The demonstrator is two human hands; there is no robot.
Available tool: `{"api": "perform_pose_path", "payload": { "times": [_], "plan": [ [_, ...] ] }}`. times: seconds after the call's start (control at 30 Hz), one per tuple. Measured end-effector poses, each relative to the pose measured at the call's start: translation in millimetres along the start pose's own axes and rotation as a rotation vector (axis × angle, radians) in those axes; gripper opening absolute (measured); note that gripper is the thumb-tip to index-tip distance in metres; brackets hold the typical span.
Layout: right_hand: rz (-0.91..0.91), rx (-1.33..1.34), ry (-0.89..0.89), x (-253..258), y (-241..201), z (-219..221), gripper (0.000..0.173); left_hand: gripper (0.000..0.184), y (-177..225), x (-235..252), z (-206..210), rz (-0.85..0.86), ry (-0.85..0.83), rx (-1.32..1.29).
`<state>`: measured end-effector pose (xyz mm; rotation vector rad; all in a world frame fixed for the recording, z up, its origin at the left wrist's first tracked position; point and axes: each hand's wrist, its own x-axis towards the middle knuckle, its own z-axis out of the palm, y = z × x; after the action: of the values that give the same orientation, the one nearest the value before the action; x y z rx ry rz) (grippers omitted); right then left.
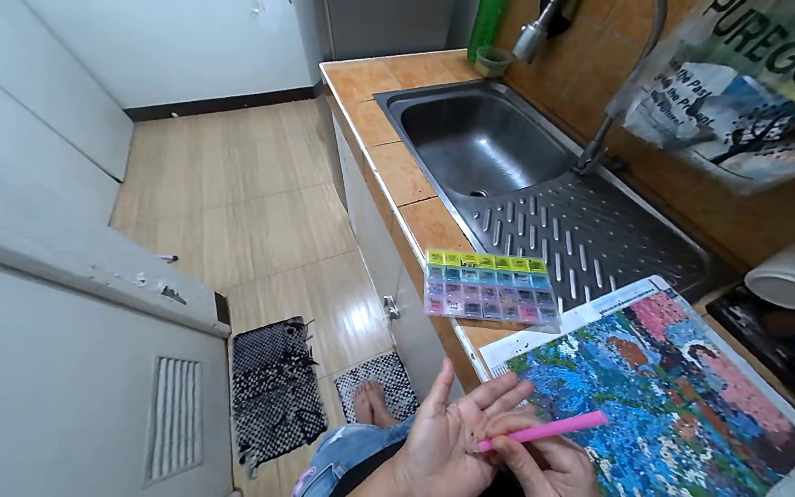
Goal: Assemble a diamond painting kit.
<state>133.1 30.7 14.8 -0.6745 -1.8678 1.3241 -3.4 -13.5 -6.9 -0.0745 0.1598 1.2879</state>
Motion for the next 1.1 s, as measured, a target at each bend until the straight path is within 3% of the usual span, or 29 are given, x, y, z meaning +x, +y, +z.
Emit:
{"api": "perform_pose_path", "payload": {
  "times": [0.4,0.67,0.9,1.1],
  "plan": [
    [0.064,0.065,0.011,-2,0,3,0.018,0.083,0,0,2,-0.006,0.035,0.035],
    [0.264,0.334,0.067,1,-8,-8,0.014,0.082,1,0,-6,0.022,-0.001,0.088],
    [0.35,0.194,0.479,1,7,-61,0.027,0.06,5,3,-2,0.138,0.491,0.023],
    [0.347,-0.048,0.565,-14,37,-68,0.013,0.052,5,7,4,0.136,0.616,0.014]
  ]
}}
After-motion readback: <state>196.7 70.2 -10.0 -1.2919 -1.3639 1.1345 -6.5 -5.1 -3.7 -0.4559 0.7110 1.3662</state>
